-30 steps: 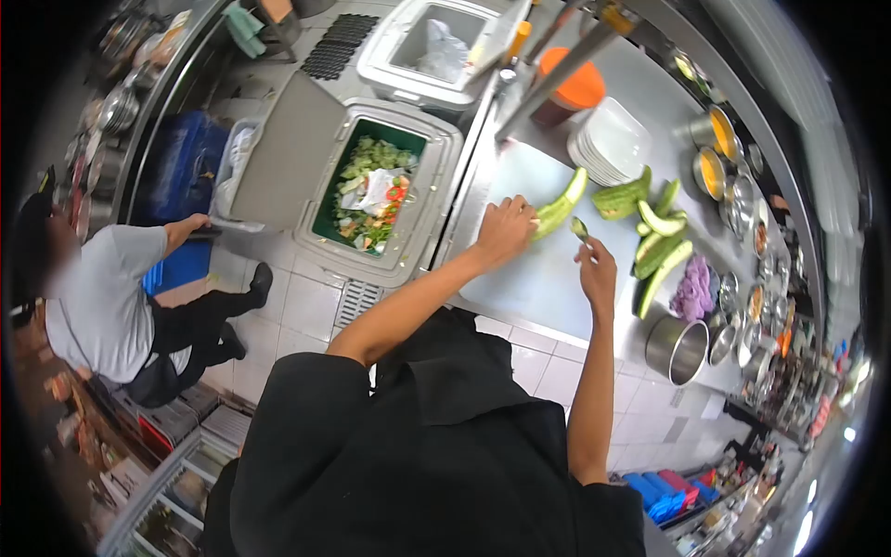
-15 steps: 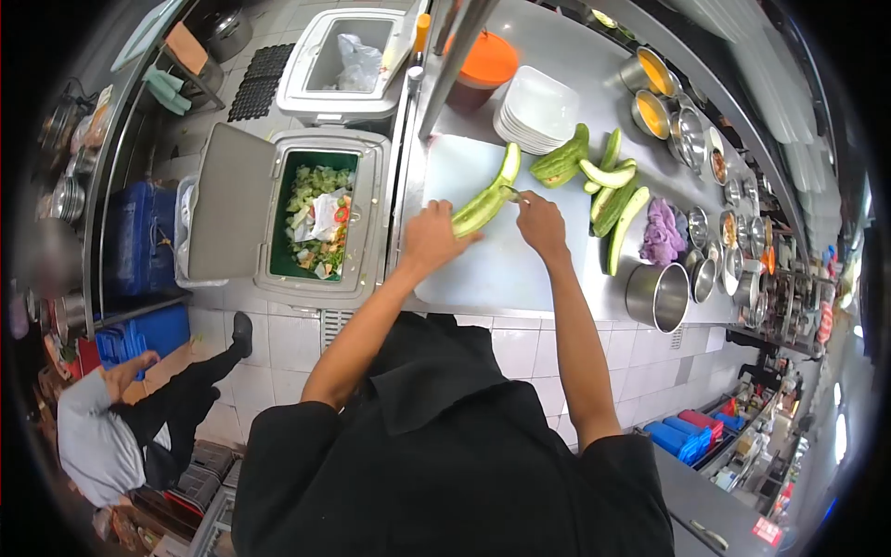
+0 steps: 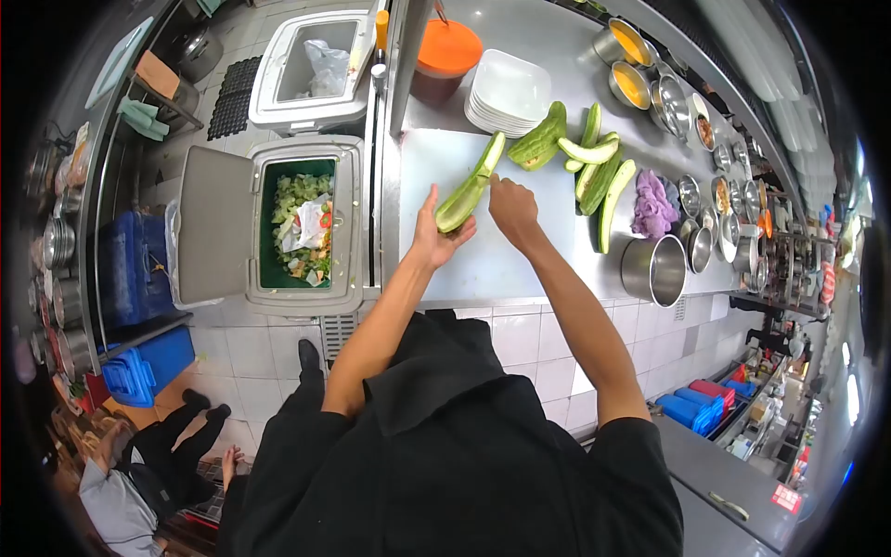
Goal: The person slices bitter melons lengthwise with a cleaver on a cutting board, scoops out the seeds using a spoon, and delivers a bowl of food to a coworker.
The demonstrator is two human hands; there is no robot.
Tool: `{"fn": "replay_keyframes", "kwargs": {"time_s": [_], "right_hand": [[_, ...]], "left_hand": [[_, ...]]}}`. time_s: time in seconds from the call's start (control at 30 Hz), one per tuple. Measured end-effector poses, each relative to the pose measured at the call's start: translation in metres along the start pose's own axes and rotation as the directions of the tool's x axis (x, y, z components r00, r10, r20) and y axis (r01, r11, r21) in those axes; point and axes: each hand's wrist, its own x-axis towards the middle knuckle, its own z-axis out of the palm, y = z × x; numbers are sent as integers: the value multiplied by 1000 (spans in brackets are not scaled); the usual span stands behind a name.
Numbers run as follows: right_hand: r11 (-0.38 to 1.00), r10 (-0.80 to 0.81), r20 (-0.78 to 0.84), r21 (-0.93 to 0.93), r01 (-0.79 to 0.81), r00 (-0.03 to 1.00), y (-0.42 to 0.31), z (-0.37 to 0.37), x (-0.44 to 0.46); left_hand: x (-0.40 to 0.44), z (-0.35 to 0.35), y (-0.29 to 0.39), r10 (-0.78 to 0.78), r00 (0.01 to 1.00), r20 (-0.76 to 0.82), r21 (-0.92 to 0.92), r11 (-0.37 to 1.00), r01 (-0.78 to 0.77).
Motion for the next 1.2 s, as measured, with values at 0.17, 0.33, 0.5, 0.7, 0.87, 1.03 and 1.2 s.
{"fn": "replay_keyframes", "kwargs": {"time_s": [0.17, 0.33, 0.5, 0.7, 0.87, 1.03, 1.2], "right_hand": [[999, -35, 6, -30, 35, 999, -6, -14, 5], [996, -83, 213, 8, 84, 974, -32, -37, -12], [994, -96, 270, 71, 80, 958, -30, -44, -12], [999, -48, 200, 31, 42, 979, -22, -32, 0], [992, -89, 340, 110, 54, 936, -41, -54, -26], [996, -41, 209, 84, 24, 977, -19, -30, -6], [990, -46, 372, 138, -7, 927, -56, -54, -38]], "left_hand": [[23, 0, 4, 42, 997, -65, 31, 999, -41], [28, 11, -9, 170, 952, -255, 22, 985, -170], [44, -10, -8, 83, 988, -128, -66, 994, -92], [37, 1, -10, 124, 975, -184, -60, 989, -137], [57, -21, -9, 96, 995, -15, -36, 995, -96], [34, 5, -16, 187, 975, -121, -36, 981, -193], [55, -25, -9, 22, 995, 98, -155, 988, -7]]}}
